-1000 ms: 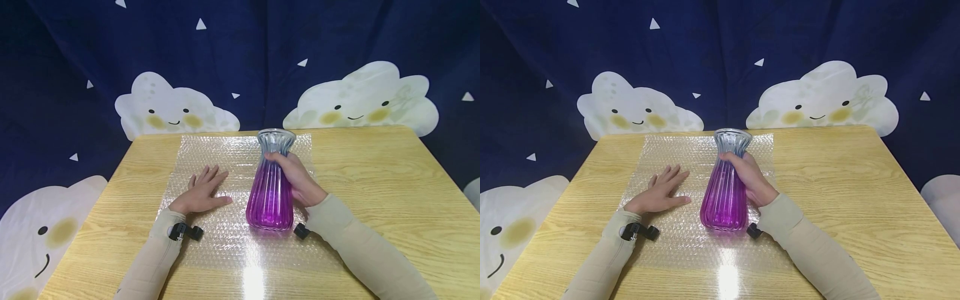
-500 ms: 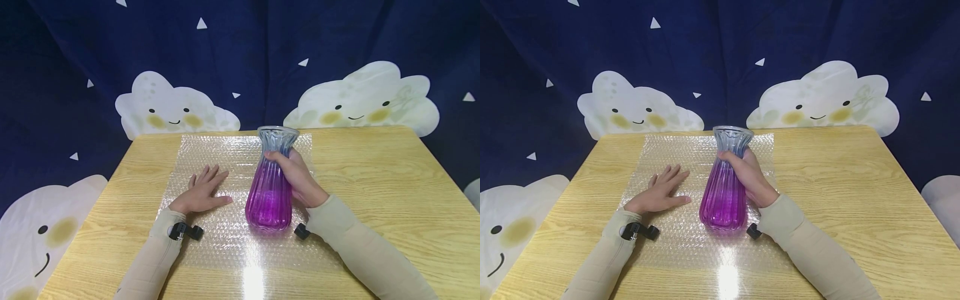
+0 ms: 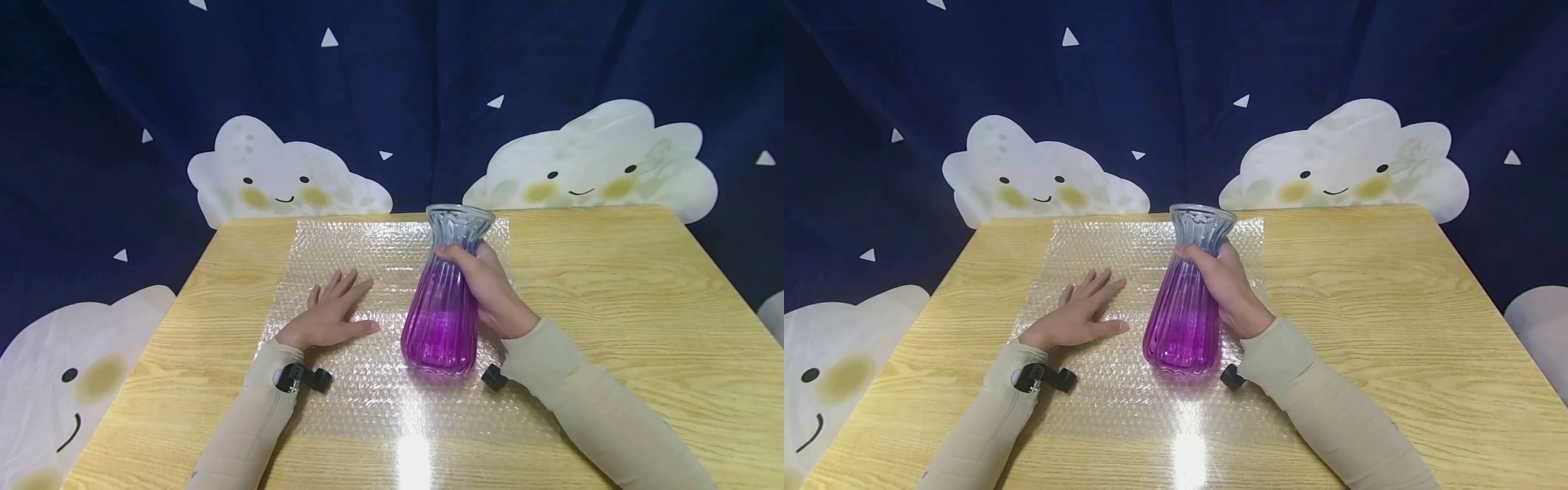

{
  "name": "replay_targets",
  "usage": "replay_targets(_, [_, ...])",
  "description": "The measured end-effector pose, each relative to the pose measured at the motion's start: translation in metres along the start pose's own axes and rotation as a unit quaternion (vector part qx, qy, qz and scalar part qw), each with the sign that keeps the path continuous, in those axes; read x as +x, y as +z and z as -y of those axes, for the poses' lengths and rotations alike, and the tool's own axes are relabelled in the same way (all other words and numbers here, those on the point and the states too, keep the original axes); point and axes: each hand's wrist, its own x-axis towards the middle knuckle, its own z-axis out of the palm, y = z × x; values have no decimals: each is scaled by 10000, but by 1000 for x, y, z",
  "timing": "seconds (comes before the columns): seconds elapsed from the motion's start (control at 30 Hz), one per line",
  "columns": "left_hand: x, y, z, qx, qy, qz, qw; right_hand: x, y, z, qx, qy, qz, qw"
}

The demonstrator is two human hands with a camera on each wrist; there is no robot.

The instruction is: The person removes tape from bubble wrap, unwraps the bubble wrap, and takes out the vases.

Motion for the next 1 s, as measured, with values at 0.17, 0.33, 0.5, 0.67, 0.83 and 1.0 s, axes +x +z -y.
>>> replay_targets(0.17, [0, 0, -1, 17, 19, 7, 10000, -1, 0, 2, -124, -192, -164, 9996])
replay_targets(0.33, [0, 0, -1, -6, 18, 16, 10000, -2, -2, 2, -268, -257, -197, 9991])
replay_targets(0.5, [0, 0, 0, -3, 11, 20, 10000, -2, -1, 5, -355, -437, -231, 9981])
replay_targets(0.67, [1, -1, -1, -1, 16, 21, 10000, -5, 0, 10, -438, -542, -282, 9972])
replay_targets(0.83, [1, -1, -1, -53, -1, 49, 10000, -8, 1, 14, -452, -570, -284, 9969])
replay_targets(1.0, [0, -1, -1, -47, 3, 49, 10000, -9, 2, 18, -630, -813, -444, 9937])
